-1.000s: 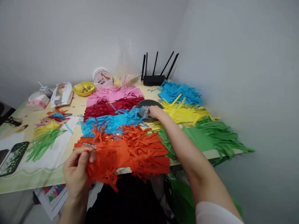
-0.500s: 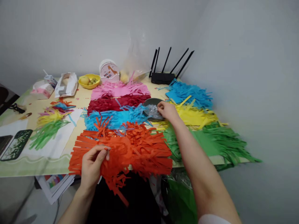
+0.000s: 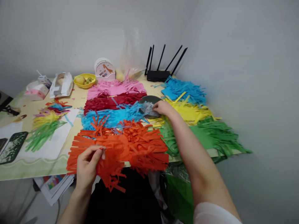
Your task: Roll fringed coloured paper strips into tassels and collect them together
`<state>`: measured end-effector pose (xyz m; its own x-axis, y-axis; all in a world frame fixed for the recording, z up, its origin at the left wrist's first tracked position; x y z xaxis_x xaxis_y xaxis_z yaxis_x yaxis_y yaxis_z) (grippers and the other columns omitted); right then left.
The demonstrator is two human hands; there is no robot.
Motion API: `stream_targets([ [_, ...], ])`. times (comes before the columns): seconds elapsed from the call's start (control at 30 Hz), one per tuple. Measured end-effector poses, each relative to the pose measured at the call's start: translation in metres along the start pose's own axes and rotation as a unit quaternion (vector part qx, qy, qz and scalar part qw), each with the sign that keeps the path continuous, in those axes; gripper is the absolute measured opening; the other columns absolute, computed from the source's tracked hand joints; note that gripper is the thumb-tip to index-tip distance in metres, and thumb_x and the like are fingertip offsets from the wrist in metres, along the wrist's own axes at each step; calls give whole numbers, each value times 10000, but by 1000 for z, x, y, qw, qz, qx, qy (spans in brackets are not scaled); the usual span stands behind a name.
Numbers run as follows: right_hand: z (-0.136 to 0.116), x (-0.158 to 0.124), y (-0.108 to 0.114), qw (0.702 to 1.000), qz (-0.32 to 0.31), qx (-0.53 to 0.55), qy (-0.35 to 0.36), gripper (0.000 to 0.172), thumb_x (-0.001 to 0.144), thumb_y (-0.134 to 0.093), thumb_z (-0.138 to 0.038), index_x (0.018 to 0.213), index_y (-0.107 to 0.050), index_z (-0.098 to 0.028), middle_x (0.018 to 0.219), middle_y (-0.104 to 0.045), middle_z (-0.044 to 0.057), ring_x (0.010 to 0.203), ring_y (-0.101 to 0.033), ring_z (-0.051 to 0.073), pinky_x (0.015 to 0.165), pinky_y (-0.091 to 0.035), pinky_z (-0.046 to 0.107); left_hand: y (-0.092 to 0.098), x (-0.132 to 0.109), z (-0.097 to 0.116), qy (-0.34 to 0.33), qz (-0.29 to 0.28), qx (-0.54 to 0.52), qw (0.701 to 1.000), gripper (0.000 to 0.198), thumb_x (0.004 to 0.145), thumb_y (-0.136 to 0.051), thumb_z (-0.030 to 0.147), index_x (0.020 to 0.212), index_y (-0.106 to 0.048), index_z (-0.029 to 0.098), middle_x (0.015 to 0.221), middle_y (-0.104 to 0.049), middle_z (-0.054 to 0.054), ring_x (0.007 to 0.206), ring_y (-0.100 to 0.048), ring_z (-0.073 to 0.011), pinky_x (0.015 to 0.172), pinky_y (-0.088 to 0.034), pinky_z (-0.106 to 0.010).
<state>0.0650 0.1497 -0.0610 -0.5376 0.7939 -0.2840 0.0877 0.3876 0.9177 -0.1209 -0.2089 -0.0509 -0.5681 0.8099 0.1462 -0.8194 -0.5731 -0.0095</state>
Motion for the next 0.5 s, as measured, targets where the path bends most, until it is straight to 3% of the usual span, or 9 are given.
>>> stream_targets([
  [0.13, -8, 26, -19, 999, -24, -24, -12, 282, 951, -639, -357, 1123, -653, -134, 1115, -675, 74, 966, -669, 196, 845, -573, 388, 5, -2, -2, 1, 10, 13, 1000, 160, 901, -679, 320, 846, -743, 184, 635, -647, 23, 663, -615, -104, 772, -511, -204],
  [0.23, -8, 25, -17, 1000, 5, -14, -10, 242, 947, -645, -339, 1079, -670, -138, 1100, -688, 70, 978, -672, 196, 870, -567, 394, 8, -2, -3, 3, 14, 16, 1000, 174, 905, -672, 327, 845, -741, 179, 636, -645, 15, 669, -614, -117, 787, -518, -227],
  [0.37, -8, 6, -5, 994, 99, 46, 9, 87, 906, -630, -190, 925, -690, -130, 966, -749, 111, 944, -706, 225, 885, -542, 364, 8, -2, -2, 8, 16, 20, 1000, 177, 908, -670, 320, 818, -729, 179, 641, -647, 11, 699, -625, -126, 837, -517, -244],
  [0.5, -22, -34, -6, 976, 150, 145, 59, 157, 931, -519, -236, 1003, -634, -159, 919, -778, 108, 824, -745, 201, 754, -567, 289, 6, 0, -2, 9, 13, 14, 1000, 198, 905, -672, 334, 797, -724, 176, 639, -648, 9, 698, -631, -128, 820, -520, -242],
])
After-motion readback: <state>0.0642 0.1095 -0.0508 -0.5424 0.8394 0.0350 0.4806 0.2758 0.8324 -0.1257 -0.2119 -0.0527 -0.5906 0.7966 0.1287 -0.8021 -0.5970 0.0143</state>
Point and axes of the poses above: each hand's wrist, its own x-axis towards the middle knuckle, its own y-axis out of the back of the hand, z = x × y, the point moved 1 cm from there along x, towards the middle knuckle
